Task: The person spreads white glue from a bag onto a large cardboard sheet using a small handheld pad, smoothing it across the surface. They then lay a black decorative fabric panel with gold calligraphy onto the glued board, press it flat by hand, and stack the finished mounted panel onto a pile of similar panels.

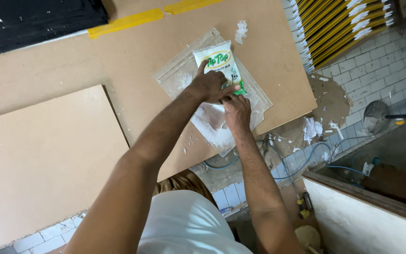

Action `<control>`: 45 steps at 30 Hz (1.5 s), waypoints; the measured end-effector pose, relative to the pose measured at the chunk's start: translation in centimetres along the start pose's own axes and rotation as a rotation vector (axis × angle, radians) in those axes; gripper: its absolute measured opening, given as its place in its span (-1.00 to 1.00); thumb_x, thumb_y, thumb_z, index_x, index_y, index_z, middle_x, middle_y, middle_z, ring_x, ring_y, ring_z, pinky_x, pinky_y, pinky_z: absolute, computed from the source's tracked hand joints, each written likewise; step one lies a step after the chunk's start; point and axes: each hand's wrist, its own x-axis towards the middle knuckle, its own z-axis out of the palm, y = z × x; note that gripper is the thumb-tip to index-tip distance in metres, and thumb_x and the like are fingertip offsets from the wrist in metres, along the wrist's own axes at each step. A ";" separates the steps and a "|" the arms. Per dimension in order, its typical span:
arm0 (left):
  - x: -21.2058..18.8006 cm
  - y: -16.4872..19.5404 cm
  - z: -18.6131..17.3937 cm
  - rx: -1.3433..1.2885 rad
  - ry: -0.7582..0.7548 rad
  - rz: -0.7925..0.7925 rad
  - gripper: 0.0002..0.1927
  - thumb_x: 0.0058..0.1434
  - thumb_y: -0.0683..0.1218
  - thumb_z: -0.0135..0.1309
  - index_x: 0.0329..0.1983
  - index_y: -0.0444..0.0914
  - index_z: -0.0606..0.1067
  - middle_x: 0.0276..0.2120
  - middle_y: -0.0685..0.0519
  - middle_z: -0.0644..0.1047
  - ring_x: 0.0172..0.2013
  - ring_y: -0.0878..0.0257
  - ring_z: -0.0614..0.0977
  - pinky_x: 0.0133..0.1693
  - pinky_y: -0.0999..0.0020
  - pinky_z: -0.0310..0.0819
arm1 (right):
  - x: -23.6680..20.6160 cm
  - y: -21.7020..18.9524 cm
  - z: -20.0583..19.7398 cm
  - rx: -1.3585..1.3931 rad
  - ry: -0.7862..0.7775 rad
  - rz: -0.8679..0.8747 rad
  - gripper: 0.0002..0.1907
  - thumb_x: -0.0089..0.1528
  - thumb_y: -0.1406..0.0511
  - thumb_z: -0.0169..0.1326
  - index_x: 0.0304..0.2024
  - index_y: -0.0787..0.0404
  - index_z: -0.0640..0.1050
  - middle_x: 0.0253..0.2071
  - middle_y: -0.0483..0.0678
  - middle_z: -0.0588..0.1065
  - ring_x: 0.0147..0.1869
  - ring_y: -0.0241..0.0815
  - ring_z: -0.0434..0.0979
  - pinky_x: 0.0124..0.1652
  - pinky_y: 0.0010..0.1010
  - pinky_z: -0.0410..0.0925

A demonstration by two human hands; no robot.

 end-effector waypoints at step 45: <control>-60.6 -17.2 14.8 -0.644 1.008 -1.524 -0.39 0.55 0.32 -0.38 0.32 -0.11 0.44 0.10 -0.13 0.47 -0.03 0.04 0.49 -0.16 -0.04 0.36 | -12.4 -6.2 -1.8 0.043 -0.501 0.223 -0.78 0.38 0.23 0.20 0.07 0.08 0.63 -0.09 -0.04 0.56 0.05 -0.02 0.55 0.09 -0.14 0.36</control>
